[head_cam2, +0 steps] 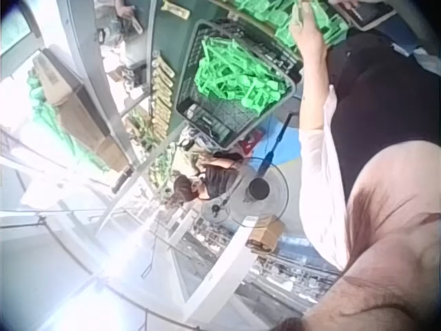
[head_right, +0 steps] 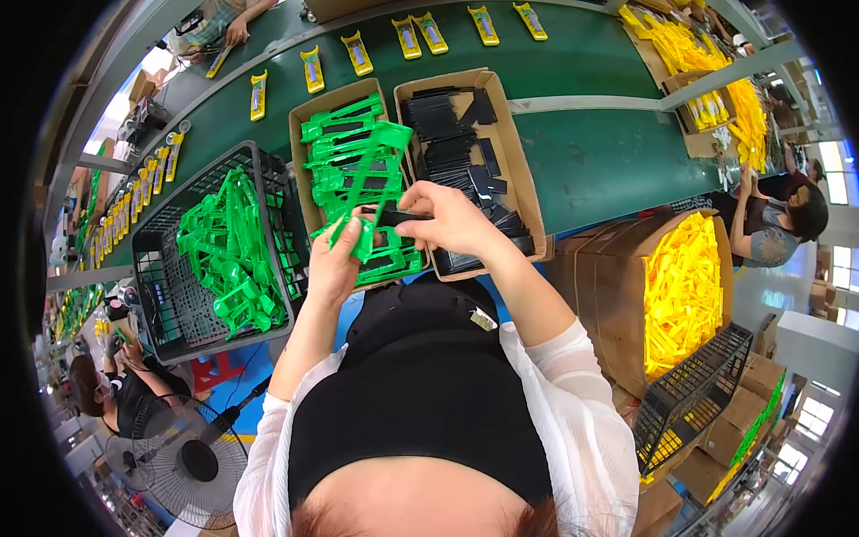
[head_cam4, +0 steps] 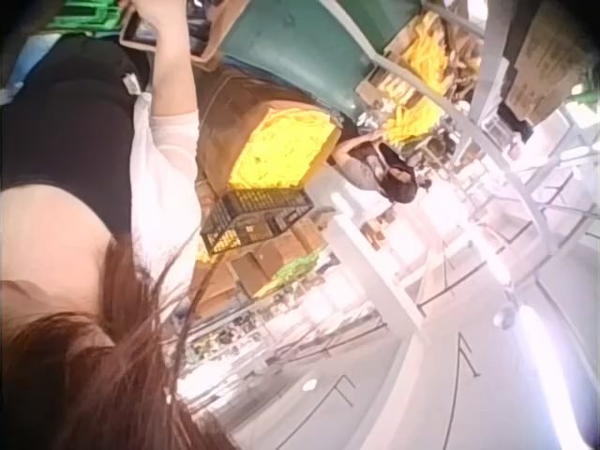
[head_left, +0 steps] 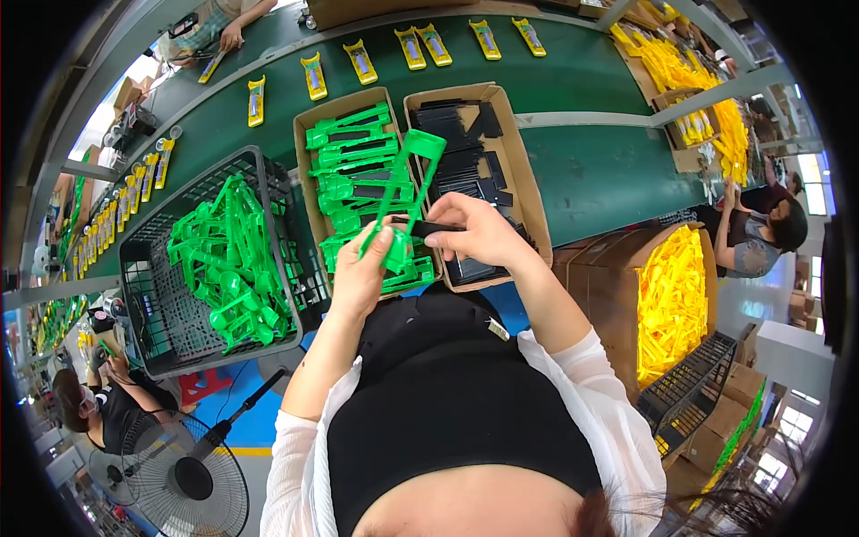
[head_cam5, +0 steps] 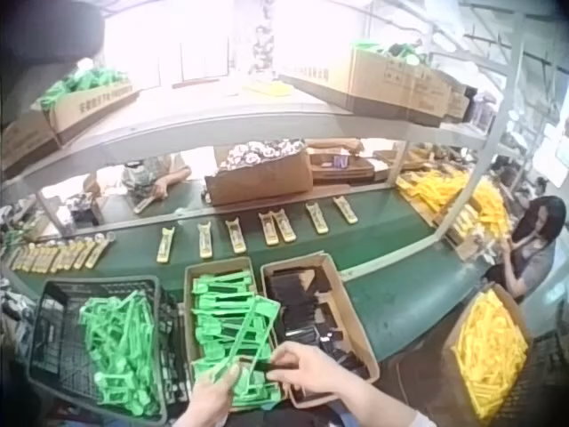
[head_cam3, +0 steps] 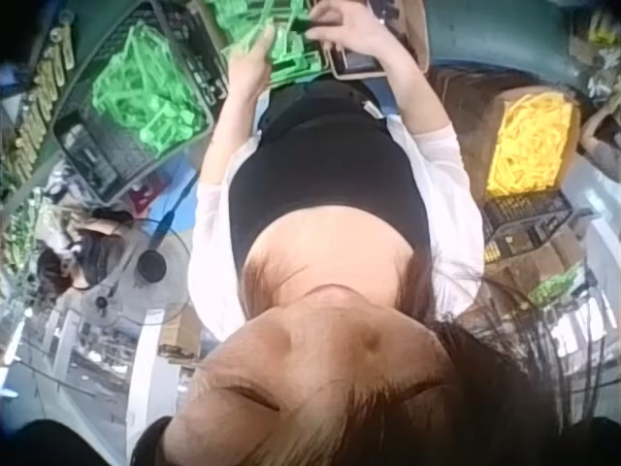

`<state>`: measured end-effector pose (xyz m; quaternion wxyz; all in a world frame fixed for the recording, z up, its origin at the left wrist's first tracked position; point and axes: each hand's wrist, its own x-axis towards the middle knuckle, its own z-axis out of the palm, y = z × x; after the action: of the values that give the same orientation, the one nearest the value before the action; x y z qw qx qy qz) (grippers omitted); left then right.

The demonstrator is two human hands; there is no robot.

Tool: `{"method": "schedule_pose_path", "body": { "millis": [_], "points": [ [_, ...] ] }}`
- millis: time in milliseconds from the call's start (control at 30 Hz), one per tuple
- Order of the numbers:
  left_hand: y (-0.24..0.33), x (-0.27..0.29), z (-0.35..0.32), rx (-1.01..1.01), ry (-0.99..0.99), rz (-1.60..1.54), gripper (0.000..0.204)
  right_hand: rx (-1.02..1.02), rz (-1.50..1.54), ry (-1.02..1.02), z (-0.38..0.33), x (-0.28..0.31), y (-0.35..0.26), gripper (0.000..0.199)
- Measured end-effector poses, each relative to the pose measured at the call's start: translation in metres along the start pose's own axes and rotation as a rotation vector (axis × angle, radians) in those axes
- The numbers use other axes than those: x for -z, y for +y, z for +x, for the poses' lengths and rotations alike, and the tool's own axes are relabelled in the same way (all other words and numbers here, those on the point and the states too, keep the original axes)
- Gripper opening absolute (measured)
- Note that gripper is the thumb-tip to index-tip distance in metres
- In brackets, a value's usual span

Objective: Assembling black components into green plastic flashlight housings at an assembly line station.

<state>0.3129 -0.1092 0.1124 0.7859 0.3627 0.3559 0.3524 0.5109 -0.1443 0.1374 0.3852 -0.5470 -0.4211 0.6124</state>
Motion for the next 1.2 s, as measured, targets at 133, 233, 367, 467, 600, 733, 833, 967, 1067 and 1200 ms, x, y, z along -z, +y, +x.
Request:
{"method": "schedule_pose_path", "body": {
  "millis": [133, 233, 367, 467, 600, 733, 833, 967, 1067, 1200],
  "points": [
    [0.007, 0.018, -0.010, -0.016, 0.008, -0.087, 0.032, -0.066, -0.101, 0.069, -0.011, 0.002, -0.008, 0.019],
    [0.031, 0.033, -0.017, 0.009, 0.104, 0.068, 0.028, -0.077, -0.106, 0.046, -0.016, 0.004, -0.006, 0.020],
    [0.042, 0.052, -0.011, 0.000, -0.004, 0.758, 0.023, -0.092, -0.125, 0.019, -0.017, -0.001, -0.005, 0.019],
    [0.031, 0.060, -0.009, 0.122, -0.078, 0.633, 0.021, -0.120, -0.124, -0.040, -0.010, -0.012, 0.000, 0.020],
    [0.031, 0.058, -0.017, 0.203, -0.083, 0.416, 0.019, -0.171, -0.194, -0.045, -0.005, -0.023, -0.001, 0.022],
    [0.028, 0.061, -0.017, 0.230, -0.036, 0.412, 0.016, -0.209, -0.358, 0.033, -0.005, -0.026, -0.003, 0.025],
    [0.029, 0.059, -0.018, 0.241, -0.026, 0.412, 0.016, -0.259, -0.415, 0.033, -0.003, -0.033, 0.001, 0.026],
    [0.025, 0.059, -0.015, 0.274, -0.013, 0.426, 0.017, -0.224, -0.460, 0.074, 0.004, -0.036, 0.008, 0.025],
    [0.016, 0.063, -0.009, 0.255, 0.038, 0.546, 0.016, -0.201, -0.523, 0.108, 0.001, -0.044, 0.004, 0.028],
    [0.008, 0.056, -0.005, 0.253, 0.069, 0.511, 0.017, -0.093, -0.654, 0.128, 0.004, -0.033, 0.010, 0.031]
  ]
}}
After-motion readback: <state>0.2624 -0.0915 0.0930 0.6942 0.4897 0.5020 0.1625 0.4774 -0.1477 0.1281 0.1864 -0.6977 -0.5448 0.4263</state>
